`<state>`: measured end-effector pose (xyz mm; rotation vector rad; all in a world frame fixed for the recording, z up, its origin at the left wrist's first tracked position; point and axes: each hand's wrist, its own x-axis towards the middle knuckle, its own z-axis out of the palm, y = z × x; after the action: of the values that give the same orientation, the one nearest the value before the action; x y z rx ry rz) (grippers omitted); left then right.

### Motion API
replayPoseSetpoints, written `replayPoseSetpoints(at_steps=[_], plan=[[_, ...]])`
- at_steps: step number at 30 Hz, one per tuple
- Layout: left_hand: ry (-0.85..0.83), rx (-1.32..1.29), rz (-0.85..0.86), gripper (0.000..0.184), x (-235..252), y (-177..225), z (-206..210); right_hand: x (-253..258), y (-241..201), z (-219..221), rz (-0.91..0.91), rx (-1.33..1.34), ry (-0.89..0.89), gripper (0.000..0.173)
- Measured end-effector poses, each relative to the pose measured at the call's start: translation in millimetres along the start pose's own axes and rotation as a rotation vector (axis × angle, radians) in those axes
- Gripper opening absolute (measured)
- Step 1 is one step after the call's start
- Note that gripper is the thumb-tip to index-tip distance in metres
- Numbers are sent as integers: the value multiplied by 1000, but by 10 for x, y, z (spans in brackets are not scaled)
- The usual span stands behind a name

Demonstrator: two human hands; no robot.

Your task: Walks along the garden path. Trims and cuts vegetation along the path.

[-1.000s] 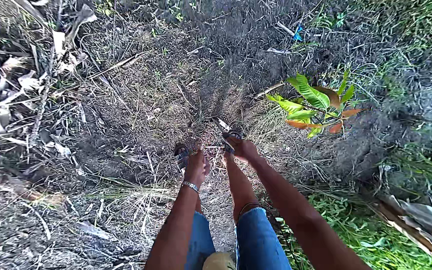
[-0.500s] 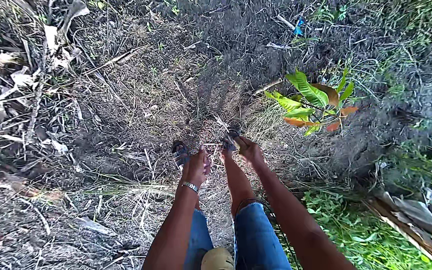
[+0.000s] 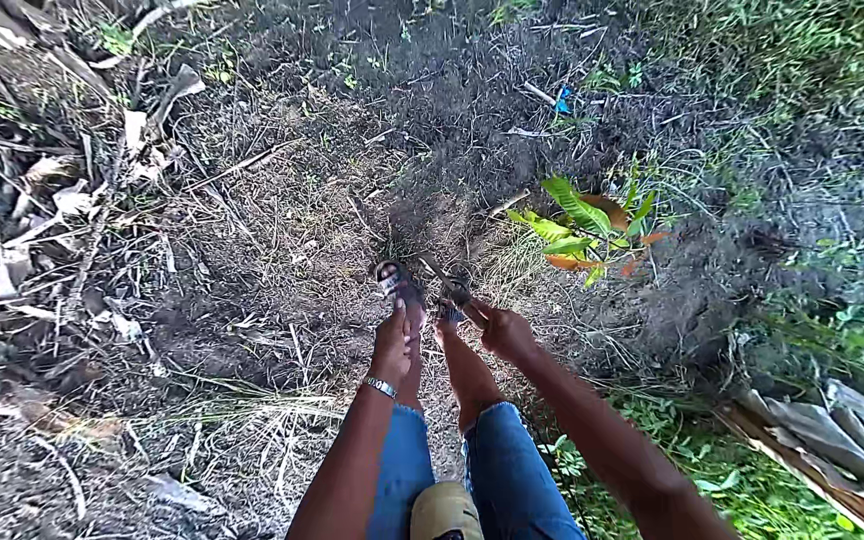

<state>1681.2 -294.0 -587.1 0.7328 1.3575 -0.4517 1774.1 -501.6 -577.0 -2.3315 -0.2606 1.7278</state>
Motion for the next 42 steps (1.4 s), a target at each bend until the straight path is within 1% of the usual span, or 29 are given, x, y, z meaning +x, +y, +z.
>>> replayPoseSetpoints(at_steps=[3, 5, 9, 12, 14, 15, 17, 18, 19, 20, 22, 24, 25, 26, 27, 28, 30, 31, 33, 35, 37, 39, 42], plan=[[-25, -91, -6, 53, 63, 181, 99, -205, -138, -202, 29, -5, 113, 75], [-86, -180, -21, 51, 113, 285, 145, -337, -263, -368, 49, -16, 181, 75], [-328, -362, -28, 49, 163, 607, 229, -487, -488, -850, 40, -14, 355, 71], [-518, -452, -36, 48, 149, 892, 245, -544, -680, -1330, 12, -40, 426, 66], [-612, -471, -17, 36, 173, 1083, 214, -478, -822, -1676, 12, -71, 433, 64], [-649, -472, -9, 29, 198, 1171, 197, -409, -915, -1850, 38, -82, 410, 63], [-711, -446, 14, 22, 265, 1345, 174, -117, -1117, -2157, 120, -94, 334, 61], [-725, -432, 20, 22, 300, 1427, 167, 137, -1190, -2265, 161, -78, 285, 60], [-718, -407, 19, 22, 335, 1502, 155, 479, -1208, -2303, 185, -41, 257, 58], [-695, -381, 13, 23, 373, 1562, 138, 900, -1159, -2250, 186, 8, 268, 56], [-616, -338, -21, 24, 442, 1630, 102, 1729, -997, -1951, 210, 134, 330, 58], [-523, -248, -41, 24, 556, 1740, 91, 2196, -1031, -1728, 250, 185, 353, 59], [-473, -185, -56, 21, 559, 1773, 84, 2255, -1096, -1618, 276, 191, 336, 62], [-442, -142, -83, 20, 515, 1767, 75, 2163, -1114, -1449, 311, 185, 296, 66], [-434, -117, -89, 20, 547, 1802, 104, 2095, -1141, -1323, 344, 178, 257, 71], [-441, -97, -74, 20, 626, 1870, 161, 2141, -1181, -1250, 364, 162, 226, 77], [-459, -65, -53, 20, 626, 1927, 212, 2170, -1248, -891, 377, 167, 168, 86], [-479, -49, -30, 20, 629, 1951, 233, 2178, -1300, -709, 370, 181, 157, 86], [-528, -12, 30, 20, 690, 2015, 293, 2242, -1446, -555, 385, 201, 147, 83], [-546, 40, 68, 19, 762, 2084, 331, 2269, -1533, -571, 387, 237, 153, 82], [-545, 79, 80, 18, 819, 2129, 354, 2235, -1455, -706, 366, 252, 149, 83], [-530, 101, 89, 19, 927, 2180, 437, 2223, -1231, -1046, 311, 242, 166, 83], [-476, 167, 71, 23, 1138, 2147, 624, 2221, -786, -1729, 278, 221, 119, 81]])
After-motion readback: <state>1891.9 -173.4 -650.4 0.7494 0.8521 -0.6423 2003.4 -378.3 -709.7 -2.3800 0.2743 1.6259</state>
